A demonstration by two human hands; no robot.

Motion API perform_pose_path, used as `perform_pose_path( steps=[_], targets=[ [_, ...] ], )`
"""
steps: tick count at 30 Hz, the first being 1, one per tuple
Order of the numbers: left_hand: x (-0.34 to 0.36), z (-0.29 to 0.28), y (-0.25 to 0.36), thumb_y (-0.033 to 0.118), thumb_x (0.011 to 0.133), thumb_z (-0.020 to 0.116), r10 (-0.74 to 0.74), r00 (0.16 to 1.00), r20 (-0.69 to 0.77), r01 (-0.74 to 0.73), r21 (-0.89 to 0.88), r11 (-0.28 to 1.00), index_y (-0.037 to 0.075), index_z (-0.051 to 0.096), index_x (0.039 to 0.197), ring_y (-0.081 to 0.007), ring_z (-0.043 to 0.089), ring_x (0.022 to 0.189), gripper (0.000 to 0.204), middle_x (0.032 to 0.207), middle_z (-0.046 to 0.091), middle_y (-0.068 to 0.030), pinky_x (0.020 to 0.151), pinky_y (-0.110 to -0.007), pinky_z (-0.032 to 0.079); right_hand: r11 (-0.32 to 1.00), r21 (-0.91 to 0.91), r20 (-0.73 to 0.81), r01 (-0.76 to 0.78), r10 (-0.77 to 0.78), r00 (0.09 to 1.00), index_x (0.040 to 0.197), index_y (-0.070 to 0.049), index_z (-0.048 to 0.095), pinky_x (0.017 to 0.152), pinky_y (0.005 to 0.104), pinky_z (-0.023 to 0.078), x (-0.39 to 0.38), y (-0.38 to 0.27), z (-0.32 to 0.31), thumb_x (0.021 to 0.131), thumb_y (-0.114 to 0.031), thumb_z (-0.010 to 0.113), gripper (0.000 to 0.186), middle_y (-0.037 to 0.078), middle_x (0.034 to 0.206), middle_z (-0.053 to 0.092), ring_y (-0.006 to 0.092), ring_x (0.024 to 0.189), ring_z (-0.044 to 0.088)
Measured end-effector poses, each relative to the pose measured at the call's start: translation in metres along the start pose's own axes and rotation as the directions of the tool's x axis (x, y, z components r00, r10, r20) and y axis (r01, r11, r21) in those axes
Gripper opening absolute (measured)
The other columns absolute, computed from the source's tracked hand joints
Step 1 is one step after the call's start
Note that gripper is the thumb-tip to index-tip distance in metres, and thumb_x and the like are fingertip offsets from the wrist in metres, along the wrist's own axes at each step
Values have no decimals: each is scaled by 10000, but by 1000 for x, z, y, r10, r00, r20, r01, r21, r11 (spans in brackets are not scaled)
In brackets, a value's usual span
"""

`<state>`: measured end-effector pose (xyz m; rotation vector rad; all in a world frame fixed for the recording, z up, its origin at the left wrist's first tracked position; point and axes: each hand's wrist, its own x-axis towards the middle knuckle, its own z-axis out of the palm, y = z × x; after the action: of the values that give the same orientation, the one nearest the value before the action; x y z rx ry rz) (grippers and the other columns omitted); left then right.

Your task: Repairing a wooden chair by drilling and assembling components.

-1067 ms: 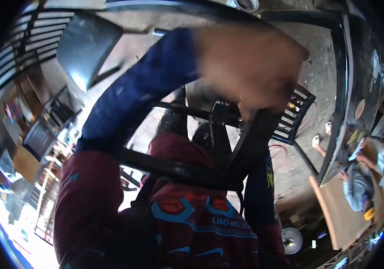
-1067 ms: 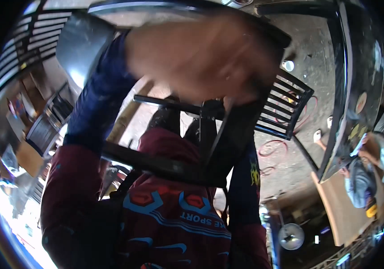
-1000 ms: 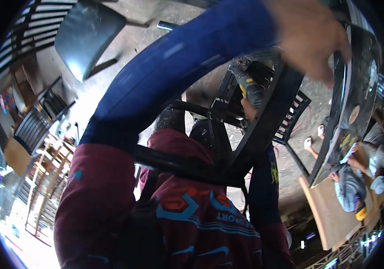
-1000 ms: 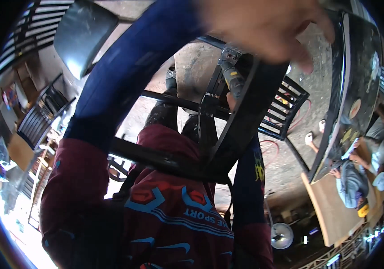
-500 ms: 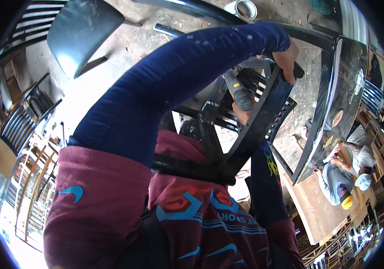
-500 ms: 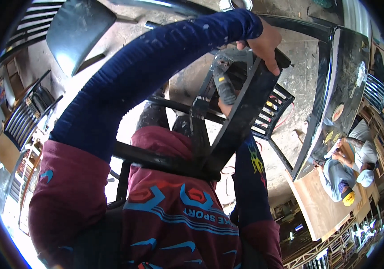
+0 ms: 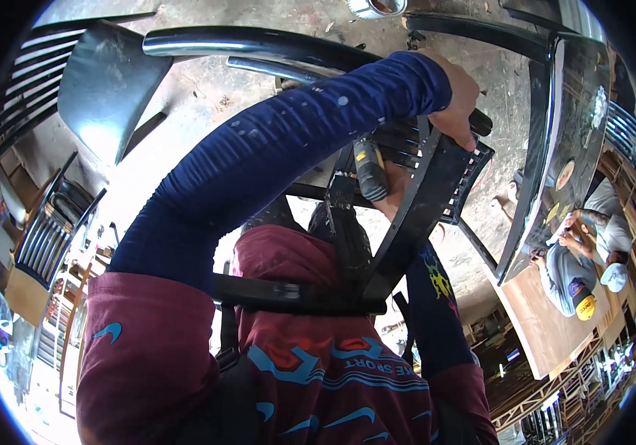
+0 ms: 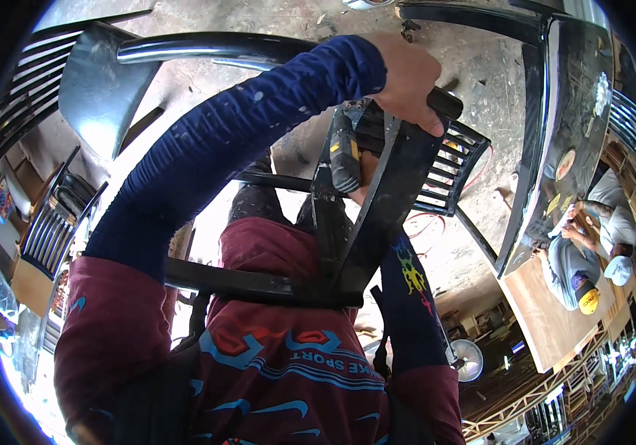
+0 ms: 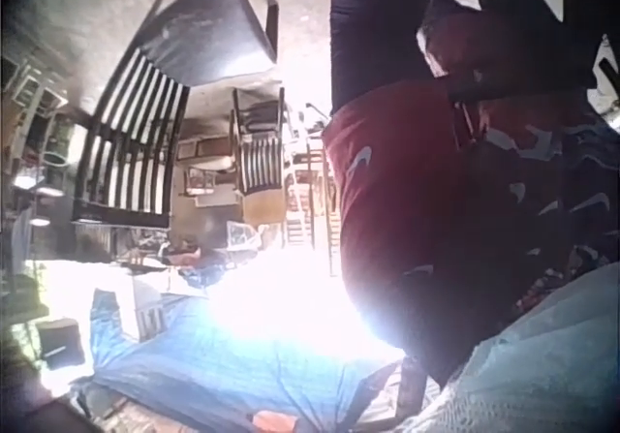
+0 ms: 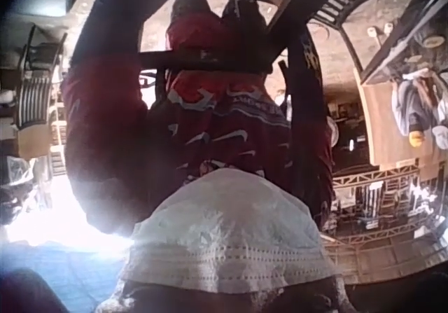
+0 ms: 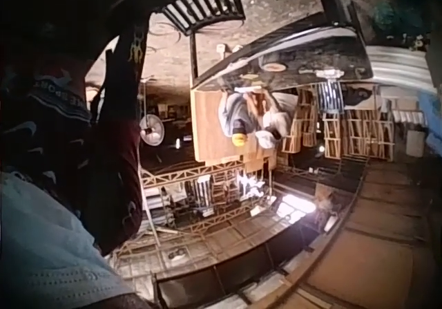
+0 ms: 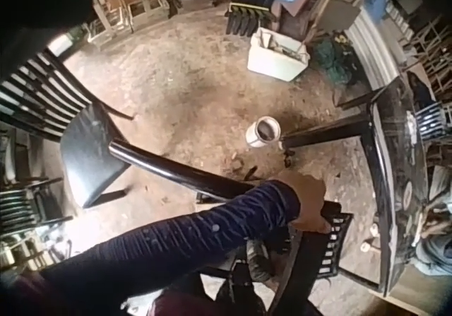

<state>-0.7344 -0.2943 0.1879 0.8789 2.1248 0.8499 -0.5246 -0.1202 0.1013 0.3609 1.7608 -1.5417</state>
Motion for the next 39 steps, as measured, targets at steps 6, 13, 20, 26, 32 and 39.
perform_pose_path(
  steps=[6, 13, 20, 26, 32, 39],
  targets=[
    [1, -6, 4, 685, 787, 659, -23, 1000, -5, 23, 19, 1000, -45, 725, 891, -383, 710, 839, 740, 867, 718, -209, 758, -447, 559, 854, -513, 0, 89, -103, 995, 1178, 13, 618, 873, 328, 519, 9, 55, -24, 843, -123, 776, 394, 121, 1068, 697, 179, 999, 647],
    [4, 2, 6, 672, 778, 677, -49, 996, -70, 48, -4, 999, -34, 710, 951, -393, 699, 899, 728, 913, 711, -202, 817, -455, 551, 888, -456, -84, 63, -113, 990, 1169, 11, 620, 863, 340, 523, 0, 104, -56, 849, -158, 766, 390, 124, 1051, 700, 197, 984, 654],
    [-2, 0, 3, 661, 782, 680, -67, 995, -71, 67, 3, 998, -17, 719, 915, -396, 703, 853, 692, 866, 713, -193, 799, -461, 554, 922, -387, -133, 35, -93, 987, 1159, 8, 623, 851, 354, 527, -9, 156, -71, 854, -198, 753, 390, 129, 1032, 704, 219, 966, 663],
    [-3, 1, 4, 651, 767, 702, -38, 992, -120, 43, 45, 998, 8, 722, 923, -381, 707, 807, 662, 782, 708, -172, 772, -453, 558, 931, -364, -195, 18, -96, 976, 1150, 5, 625, 840, 366, 531, 28, 187, -106, 860, -233, 743, 394, 132, 1015, 707, 237, 951, 670],
    [5, -7, 3, 644, 746, 730, -201, 977, 74, 205, -52, 977, 9, 715, 949, -264, 680, 599, 667, 694, 686, -116, 636, -383, 555, 929, -355, -215, 100, -186, 959, 1141, 3, 627, 830, 378, 535, 45, 189, -104, 865, -267, 733, 401, 136, 998, 710, 256, 936, 677],
    [22, -3, 24, 654, 749, 753, -138, 985, 100, 152, -145, 978, -35, 710, 967, -194, 604, 477, 724, 668, 632, -92, 459, -294, 486, 910, -338, -345, 241, -358, 868, 1131, 0, 629, 817, 392, 539, 24, 189, -135, 871, -307, 720, 413, 140, 979, 713, 277, 919, 686]
  ],
)
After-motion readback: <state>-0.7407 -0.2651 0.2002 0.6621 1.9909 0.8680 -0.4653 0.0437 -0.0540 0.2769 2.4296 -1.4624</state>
